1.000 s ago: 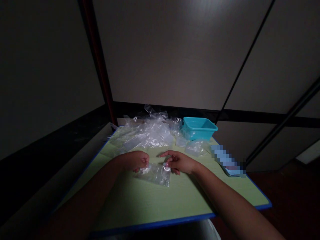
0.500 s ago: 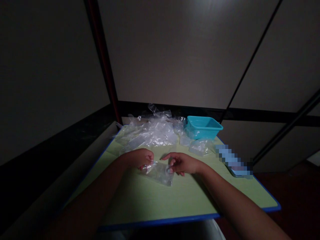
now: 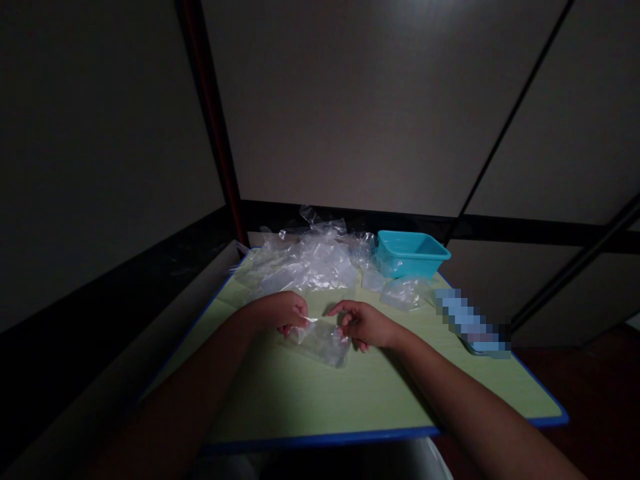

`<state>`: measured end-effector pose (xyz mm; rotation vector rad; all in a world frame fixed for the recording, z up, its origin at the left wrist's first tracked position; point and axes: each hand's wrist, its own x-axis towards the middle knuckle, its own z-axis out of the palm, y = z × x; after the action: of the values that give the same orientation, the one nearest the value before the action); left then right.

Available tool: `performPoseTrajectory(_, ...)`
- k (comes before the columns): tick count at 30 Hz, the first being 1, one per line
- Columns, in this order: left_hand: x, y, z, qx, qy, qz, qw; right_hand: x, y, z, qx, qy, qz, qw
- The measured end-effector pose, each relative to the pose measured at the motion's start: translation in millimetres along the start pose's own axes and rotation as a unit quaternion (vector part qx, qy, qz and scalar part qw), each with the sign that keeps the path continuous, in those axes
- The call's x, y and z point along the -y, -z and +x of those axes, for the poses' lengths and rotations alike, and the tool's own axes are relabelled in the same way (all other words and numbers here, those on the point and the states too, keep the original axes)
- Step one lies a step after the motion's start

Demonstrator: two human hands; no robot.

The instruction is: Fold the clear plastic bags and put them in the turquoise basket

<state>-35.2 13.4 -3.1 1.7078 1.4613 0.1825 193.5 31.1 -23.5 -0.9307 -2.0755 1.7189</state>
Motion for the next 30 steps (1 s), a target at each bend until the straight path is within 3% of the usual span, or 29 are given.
performPoseTrajectory(9, 1.8, 8.0, -4.3, 0.02, -0.009, 0.009, 1.0, 1.8, 2.9, -3.0, 0.03, -0.004, 0.029, 0.999)
performPoseTrajectory(30, 1.8, 4.2, -2.7, -0.004, -0.003, -0.016, 1.0, -2.1, 4.1, -3.9, 0.046, 0.03, 0.019, 0.998)
